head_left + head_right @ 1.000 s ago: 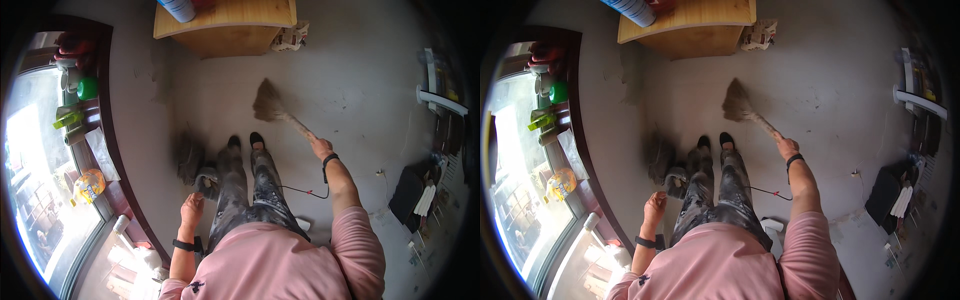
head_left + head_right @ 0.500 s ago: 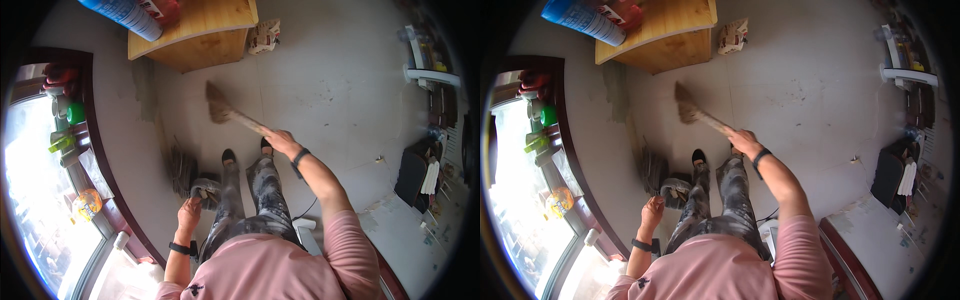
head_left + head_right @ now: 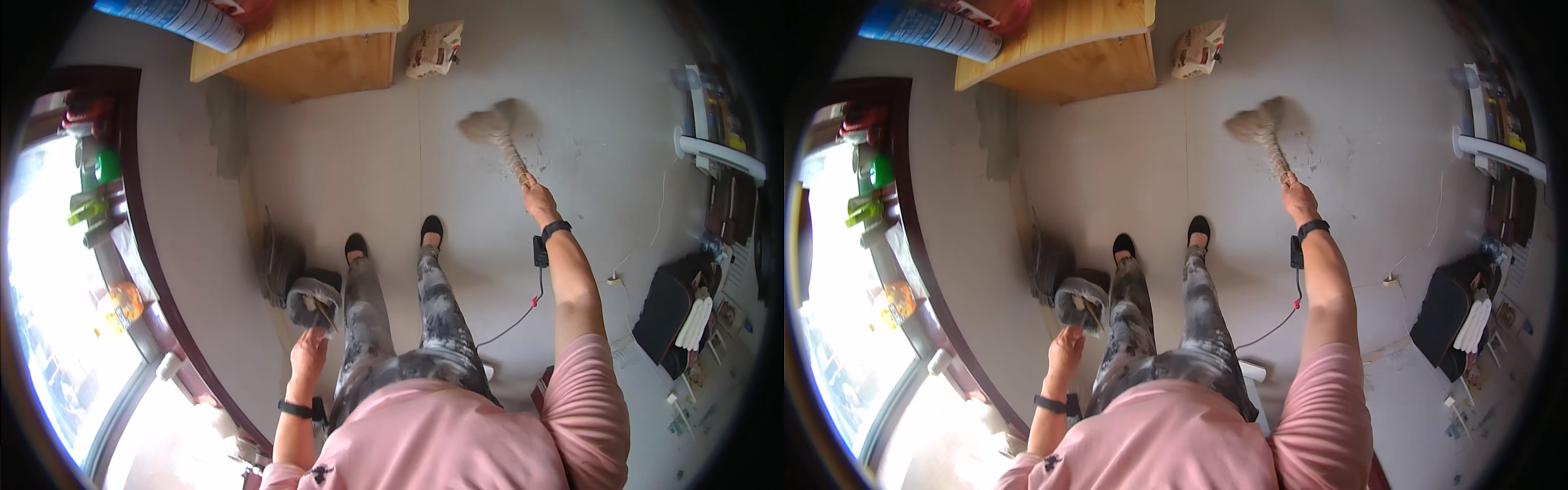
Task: The person sweeps the floor with a broom, moving dust and debris into a pile, and uses a handheld spray bottle to dampen a section of the floor before sweeping it.
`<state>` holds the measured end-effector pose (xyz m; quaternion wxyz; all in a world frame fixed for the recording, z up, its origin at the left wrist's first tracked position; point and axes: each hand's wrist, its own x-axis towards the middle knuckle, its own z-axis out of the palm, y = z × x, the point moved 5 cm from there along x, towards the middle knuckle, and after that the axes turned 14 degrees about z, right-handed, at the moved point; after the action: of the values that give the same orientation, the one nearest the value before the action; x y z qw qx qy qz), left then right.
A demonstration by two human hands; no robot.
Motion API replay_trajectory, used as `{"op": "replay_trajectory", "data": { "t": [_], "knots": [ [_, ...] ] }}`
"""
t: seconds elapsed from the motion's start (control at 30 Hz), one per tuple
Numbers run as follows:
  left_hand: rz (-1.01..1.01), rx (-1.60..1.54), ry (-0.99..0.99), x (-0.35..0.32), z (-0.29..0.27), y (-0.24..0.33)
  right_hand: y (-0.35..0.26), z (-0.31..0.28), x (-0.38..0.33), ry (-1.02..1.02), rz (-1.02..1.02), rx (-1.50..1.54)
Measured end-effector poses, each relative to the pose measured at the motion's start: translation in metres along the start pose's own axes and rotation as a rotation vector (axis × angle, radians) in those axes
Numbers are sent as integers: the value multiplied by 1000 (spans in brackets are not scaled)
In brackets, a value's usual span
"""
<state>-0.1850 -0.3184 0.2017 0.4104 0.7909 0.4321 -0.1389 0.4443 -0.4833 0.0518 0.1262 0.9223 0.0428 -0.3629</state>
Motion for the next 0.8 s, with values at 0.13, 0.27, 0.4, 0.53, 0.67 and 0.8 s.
{"op": "replay_trajectory", "data": {
  "t": [0.13, 0.27, 0.4, 0.53, 0.67, 0.8],
  "knots": [
    [84, -55, 55, 11, 12, 37, 14, 12, -70, -15, -162, 55],
    [-18, -78, 45, 0, 25, 53, -20, 87, -158, -181, -534, -47],
    [-56, -54, 59, -10, 33, 77, -75, 199, -219, -441, -625, -199],
    [-67, -50, 69, -11, 31, 99, -96, 243, -228, -147, -944, -427],
    [-46, -56, 79, -2, 23, 104, -12, 171, -78, -57, -787, -518],
    [-36, -52, 79, 8, 19, 92, 37, 21, 3, 60, -391, -724]
  ]
}}
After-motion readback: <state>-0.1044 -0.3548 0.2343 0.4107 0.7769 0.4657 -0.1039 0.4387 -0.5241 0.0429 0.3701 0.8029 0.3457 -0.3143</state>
